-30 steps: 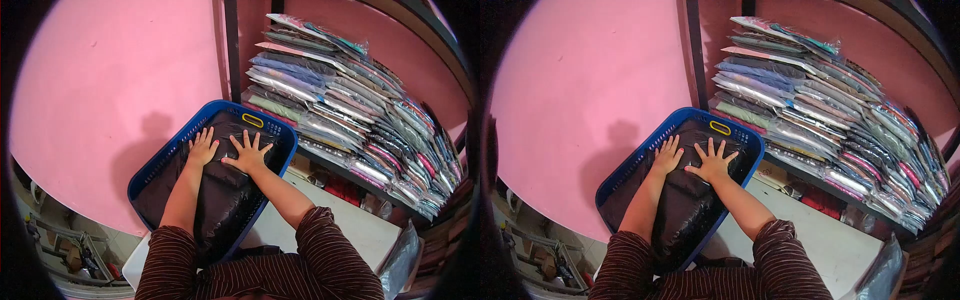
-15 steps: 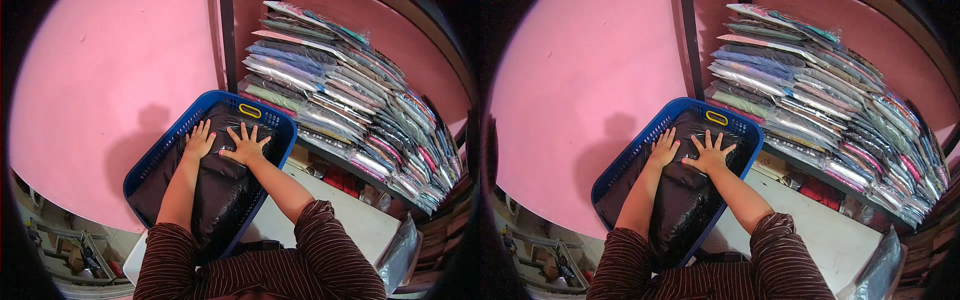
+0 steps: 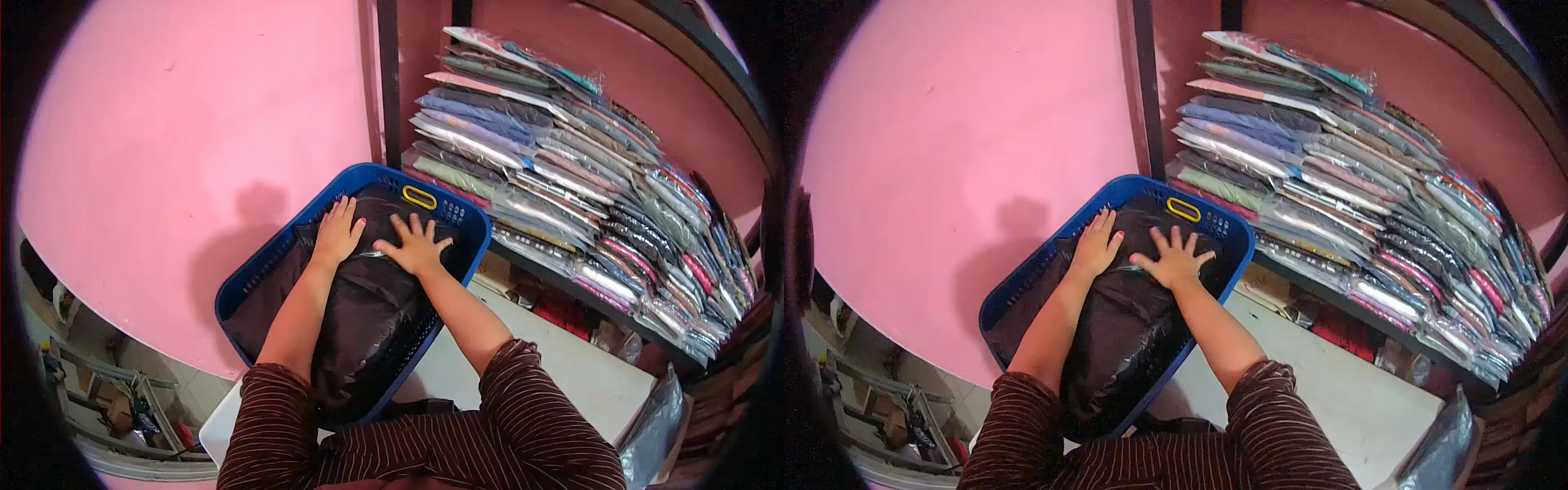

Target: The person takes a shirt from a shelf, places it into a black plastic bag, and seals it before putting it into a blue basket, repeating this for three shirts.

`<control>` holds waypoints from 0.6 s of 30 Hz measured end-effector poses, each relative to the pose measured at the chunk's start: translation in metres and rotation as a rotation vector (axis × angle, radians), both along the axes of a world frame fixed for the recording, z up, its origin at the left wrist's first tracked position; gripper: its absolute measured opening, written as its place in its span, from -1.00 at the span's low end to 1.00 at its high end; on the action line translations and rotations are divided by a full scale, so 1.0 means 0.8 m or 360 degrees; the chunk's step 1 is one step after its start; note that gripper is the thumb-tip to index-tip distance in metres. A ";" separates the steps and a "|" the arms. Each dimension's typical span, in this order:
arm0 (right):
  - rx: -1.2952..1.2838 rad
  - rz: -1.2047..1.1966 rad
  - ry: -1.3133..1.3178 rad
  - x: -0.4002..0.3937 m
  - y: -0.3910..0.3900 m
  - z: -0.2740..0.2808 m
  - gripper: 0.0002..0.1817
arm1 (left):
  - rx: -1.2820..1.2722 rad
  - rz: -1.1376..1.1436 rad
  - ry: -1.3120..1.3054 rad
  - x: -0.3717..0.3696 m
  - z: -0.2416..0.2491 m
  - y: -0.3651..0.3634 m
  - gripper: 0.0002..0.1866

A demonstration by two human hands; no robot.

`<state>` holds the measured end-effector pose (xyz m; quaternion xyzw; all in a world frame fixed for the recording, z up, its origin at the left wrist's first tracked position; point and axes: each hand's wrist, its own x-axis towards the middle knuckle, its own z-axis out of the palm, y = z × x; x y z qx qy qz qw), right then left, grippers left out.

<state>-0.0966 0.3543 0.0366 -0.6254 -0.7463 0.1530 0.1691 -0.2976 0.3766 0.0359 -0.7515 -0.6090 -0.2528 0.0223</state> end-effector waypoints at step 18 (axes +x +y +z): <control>-0.0140 -0.0885 0.0723 0.059 0.072 -0.029 -0.36 | -0.0275 0.0433 0.0195 -0.014 0.007 -0.210 0.01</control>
